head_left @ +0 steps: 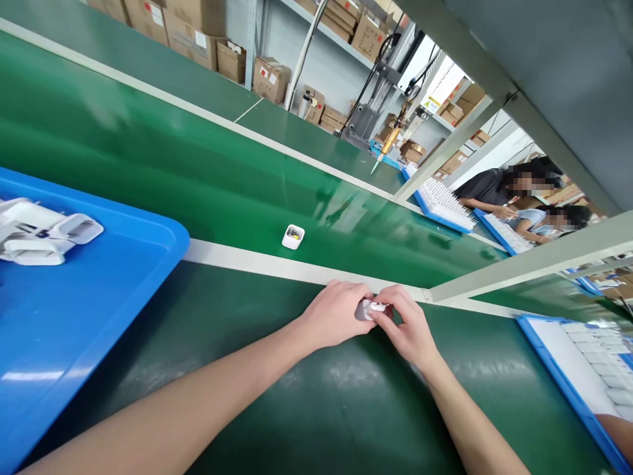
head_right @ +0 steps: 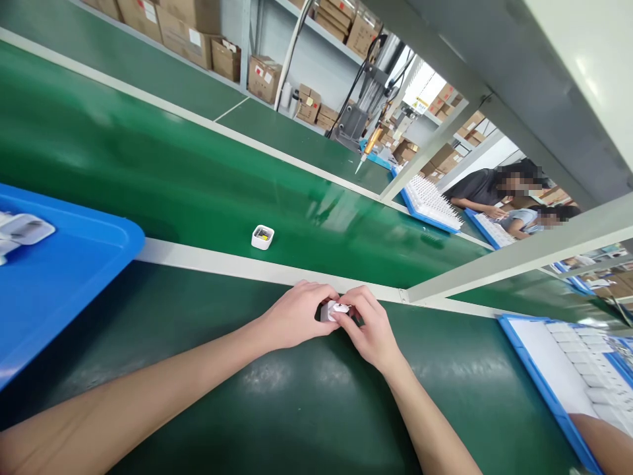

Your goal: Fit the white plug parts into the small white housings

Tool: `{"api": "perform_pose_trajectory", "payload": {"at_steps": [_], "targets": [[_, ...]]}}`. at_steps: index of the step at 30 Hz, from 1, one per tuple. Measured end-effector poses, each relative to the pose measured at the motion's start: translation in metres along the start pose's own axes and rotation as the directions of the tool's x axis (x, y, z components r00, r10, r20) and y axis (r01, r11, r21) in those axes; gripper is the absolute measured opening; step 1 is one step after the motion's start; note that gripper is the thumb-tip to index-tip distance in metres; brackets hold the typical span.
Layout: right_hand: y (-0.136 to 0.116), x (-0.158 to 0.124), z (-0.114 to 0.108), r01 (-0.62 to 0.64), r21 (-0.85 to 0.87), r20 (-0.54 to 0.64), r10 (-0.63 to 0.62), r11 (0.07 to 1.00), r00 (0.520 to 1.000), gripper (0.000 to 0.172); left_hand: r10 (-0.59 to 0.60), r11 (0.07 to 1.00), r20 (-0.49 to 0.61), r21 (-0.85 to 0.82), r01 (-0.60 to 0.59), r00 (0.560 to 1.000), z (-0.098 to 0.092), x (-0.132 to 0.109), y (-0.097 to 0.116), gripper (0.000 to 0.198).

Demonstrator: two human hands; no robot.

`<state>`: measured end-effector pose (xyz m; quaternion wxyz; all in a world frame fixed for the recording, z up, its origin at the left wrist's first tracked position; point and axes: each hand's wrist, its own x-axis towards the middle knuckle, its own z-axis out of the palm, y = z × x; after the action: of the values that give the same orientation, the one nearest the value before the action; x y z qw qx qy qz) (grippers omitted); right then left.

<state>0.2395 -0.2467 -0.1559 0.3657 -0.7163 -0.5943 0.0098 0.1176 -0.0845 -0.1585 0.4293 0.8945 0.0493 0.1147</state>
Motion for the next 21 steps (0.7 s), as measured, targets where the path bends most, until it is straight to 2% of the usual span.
{"api": "perform_pose_trajectory", "payload": {"at_steps": [6,12,15,19,21], "targets": [[0.011,-0.008,0.011,0.005,-0.015,-0.078,-0.006,1.0,0.997,0.002,-0.027,0.999,0.022,-0.029,0.027,0.999,0.002,0.002,-0.002,0.016],[0.015,-0.01,0.01,0.121,-0.144,-0.04,-0.128,0.982,0.991,0.009,0.002,1.0,0.001,0.002,-0.002,1.0,0.003,0.003,-0.003,0.016],[0.012,-0.009,0.008,0.069,-0.116,-0.013,-0.071,0.991,0.997,0.004,-0.009,1.0,0.007,0.018,0.009,1.0,0.003,0.003,-0.001,0.017],[0.006,-0.007,0.0,-0.023,-0.007,-0.013,0.023,1.0,1.0,0.015,-0.02,0.998,0.033,0.059,0.018,0.999,0.001,0.004,0.001,0.019],[0.001,-0.004,-0.007,-0.08,0.073,-0.036,0.083,0.994,0.996,0.015,-0.029,0.998,0.042,0.059,0.026,0.999,0.0,0.003,0.002,0.019]]}}
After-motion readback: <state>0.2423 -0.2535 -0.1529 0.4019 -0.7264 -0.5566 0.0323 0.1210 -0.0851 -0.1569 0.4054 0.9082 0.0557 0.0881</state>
